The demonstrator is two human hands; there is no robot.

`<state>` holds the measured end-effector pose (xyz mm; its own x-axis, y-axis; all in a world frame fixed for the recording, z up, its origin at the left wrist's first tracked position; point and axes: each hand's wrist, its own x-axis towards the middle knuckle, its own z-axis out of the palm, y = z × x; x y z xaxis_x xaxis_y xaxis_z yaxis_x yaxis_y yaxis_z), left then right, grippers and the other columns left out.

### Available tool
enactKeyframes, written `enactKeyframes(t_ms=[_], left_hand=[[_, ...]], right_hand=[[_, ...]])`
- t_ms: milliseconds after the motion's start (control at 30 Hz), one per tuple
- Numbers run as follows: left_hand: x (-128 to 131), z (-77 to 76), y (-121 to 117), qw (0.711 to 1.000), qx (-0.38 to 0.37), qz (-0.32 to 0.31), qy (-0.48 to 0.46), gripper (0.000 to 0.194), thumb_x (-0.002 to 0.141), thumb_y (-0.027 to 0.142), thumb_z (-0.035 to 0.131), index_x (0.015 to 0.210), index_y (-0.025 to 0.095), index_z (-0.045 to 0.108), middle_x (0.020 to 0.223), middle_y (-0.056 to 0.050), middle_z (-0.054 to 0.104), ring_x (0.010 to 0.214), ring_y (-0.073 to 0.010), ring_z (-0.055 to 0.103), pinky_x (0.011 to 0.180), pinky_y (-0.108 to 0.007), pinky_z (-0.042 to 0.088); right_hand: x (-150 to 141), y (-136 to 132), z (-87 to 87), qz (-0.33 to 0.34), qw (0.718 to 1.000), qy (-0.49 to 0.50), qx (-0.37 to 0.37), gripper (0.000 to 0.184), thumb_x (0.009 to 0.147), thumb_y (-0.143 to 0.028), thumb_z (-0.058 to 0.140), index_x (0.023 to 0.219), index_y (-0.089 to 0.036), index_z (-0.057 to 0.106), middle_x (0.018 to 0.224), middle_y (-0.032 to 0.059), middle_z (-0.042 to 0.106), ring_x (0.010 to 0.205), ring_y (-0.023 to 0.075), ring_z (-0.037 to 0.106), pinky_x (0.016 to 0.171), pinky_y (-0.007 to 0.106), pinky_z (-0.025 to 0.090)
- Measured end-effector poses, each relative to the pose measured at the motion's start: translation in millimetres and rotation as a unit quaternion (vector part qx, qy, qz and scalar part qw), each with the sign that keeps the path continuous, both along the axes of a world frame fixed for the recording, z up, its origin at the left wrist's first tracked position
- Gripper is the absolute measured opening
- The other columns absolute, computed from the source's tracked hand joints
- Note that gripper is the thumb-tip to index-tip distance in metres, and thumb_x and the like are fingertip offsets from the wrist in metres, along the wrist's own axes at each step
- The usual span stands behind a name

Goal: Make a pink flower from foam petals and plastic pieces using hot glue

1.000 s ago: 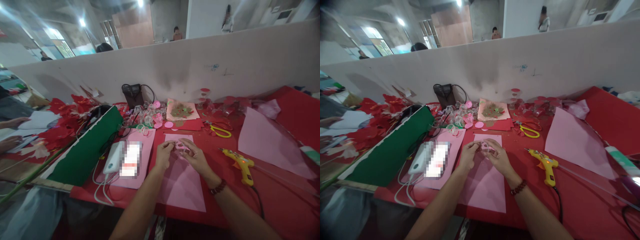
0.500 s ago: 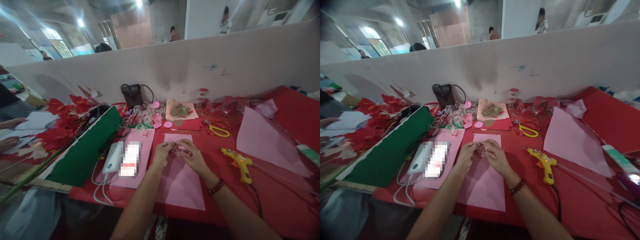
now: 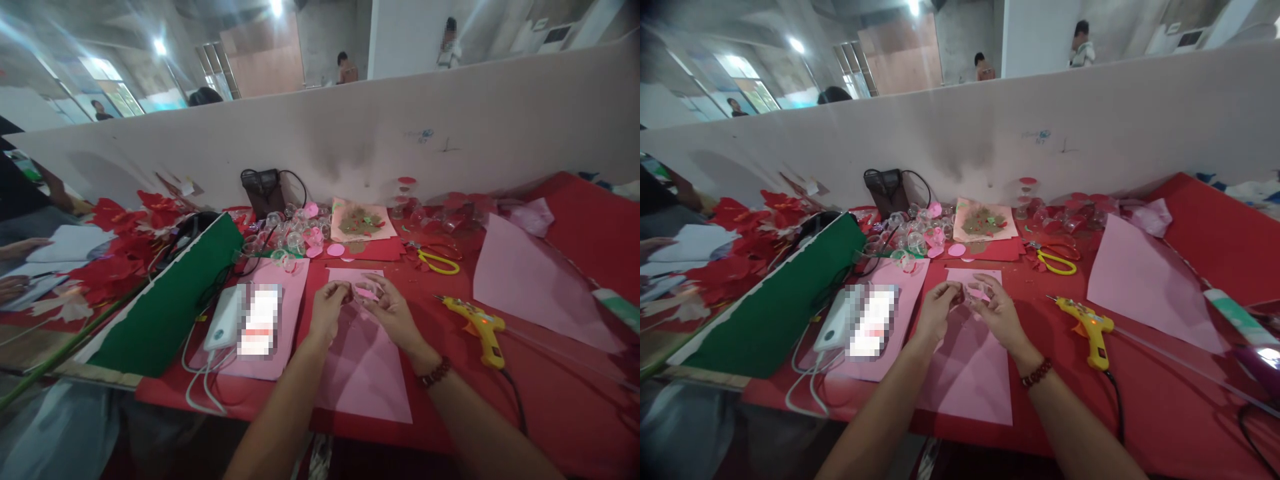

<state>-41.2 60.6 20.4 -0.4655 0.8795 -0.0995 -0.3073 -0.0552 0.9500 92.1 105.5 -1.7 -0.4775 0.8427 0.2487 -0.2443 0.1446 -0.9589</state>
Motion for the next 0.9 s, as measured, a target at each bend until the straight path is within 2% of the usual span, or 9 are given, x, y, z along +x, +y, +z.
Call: enactKeyframes(t_ms=[100, 167, 267, 333, 433, 567, 733, 900], left_hand=[[-1.9, -1.4, -1.4, 0.998, -0.019, 0.017, 0.056, 0.014, 0.069, 0.026, 0.062, 0.061, 0.016, 0.06, 0.06, 0.001, 0.056, 0.061, -0.0111, 0.053, 0.066, -0.025, 0.041], [-3.5, -2.2, -2.5, 0.997, -0.023, 0.011, 0.076, 0.011, 0.065, 0.021, 0.066, 0.059, 0.016, 0.058, 0.059, 0.002, 0.055, 0.062, -0.0112, 0.053, 0.066, -0.024, 0.041], [-4.4, -0.5, -3.9, 0.998, 0.01, -0.016, 0.056, 0.016, 0.06, 0.017, 0.07, 0.075, 0.018, 0.065, 0.076, 0.0, 0.063, 0.071, -0.0121, 0.057, 0.07, -0.024, 0.043], [-3.8, 1.6, -4.7, 0.998, 0.028, -0.03, 0.042, 0.017, 0.065, 0.022, 0.07, 0.081, 0.018, 0.069, 0.08, -0.002, 0.065, 0.072, -0.0122, 0.058, 0.07, -0.025, 0.044], [-2.9, 3.1, -5.0, 0.999, 0.019, -0.041, 0.025, 0.019, 0.072, 0.032, 0.068, 0.081, 0.017, 0.072, 0.077, -0.004, 0.066, 0.069, -0.0123, 0.059, 0.069, -0.025, 0.045], [-4.5, 1.1, -3.2, 1.0, 0.01, -0.022, 0.011, 0.02, 0.07, 0.033, 0.07, 0.079, 0.015, 0.072, 0.074, -0.004, 0.067, 0.063, -0.0113, 0.058, 0.065, -0.026, 0.047], [-7.9, 2.2, -1.5, 1.0, 0.003, -0.014, 0.002, 0.022, 0.066, 0.032, 0.074, 0.08, 0.015, 0.074, 0.077, -0.005, 0.069, 0.066, -0.012, 0.06, 0.067, -0.026, 0.048], [-11.0, 5.3, -3.6, 0.998, 0.003, -0.063, -0.004, 0.025, 0.068, 0.033, 0.072, 0.083, 0.014, 0.075, 0.081, -0.008, 0.071, 0.073, -0.0155, 0.063, 0.072, -0.027, 0.048]], right_hand=[[-0.3, 1.5, -0.5, -0.013, 0.999, 0.027, -0.011, 0.048, 0.08, -0.034, 0.067, 0.124, -0.031, 0.048, 0.124, 0.0066, 0.057, 0.11, 0.0221, 0.059, 0.087, 0.038, 0.055], [-0.7, 1.6, -0.4, -0.025, 0.999, 0.047, -0.007, 0.049, 0.08, -0.033, 0.068, 0.125, -0.032, 0.048, 0.127, 0.0057, 0.055, 0.112, 0.0219, 0.057, 0.092, 0.039, 0.052], [-0.1, 0.8, -0.1, -0.013, 0.999, 0.028, -0.016, 0.057, 0.081, -0.034, 0.067, 0.133, -0.033, 0.043, 0.127, 0.0064, 0.055, 0.109, 0.022, 0.059, 0.088, 0.038, 0.054], [0.6, 0.4, 0.0, 0.0, 1.0, 0.0, -0.014, 0.059, 0.082, -0.035, 0.066, 0.135, -0.034, 0.042, 0.128, 0.0072, 0.055, 0.106, 0.0223, 0.06, 0.082, 0.037, 0.057], [0.8, 1.1, -0.8, -0.008, 0.999, -0.016, 0.038, 0.05, 0.081, -0.034, 0.068, 0.129, -0.034, 0.052, 0.135, 0.0058, 0.049, 0.117, 0.0231, 0.054, 0.09, 0.037, 0.053], [-0.2, 1.9, -1.9, -0.016, 0.995, -0.042, 0.094, 0.042, 0.08, -0.035, 0.068, 0.121, -0.035, 0.059, 0.136, 0.0063, 0.047, 0.123, 0.023, 0.05, 0.096, 0.037, 0.049], [1.1, -1.0, 3.2, 0.003, 0.996, -0.051, 0.071, 0.032, 0.084, -0.035, 0.064, 0.115, -0.032, 0.064, 0.136, 0.0066, 0.048, 0.123, 0.0231, 0.05, 0.091, 0.037, 0.053], [2.9, 0.0, 5.6, 0.017, 0.994, -0.054, 0.098, 0.033, 0.086, -0.034, 0.062, 0.119, -0.033, 0.064, 0.132, 0.0065, 0.053, 0.124, 0.0222, 0.05, 0.095, 0.037, 0.05]])
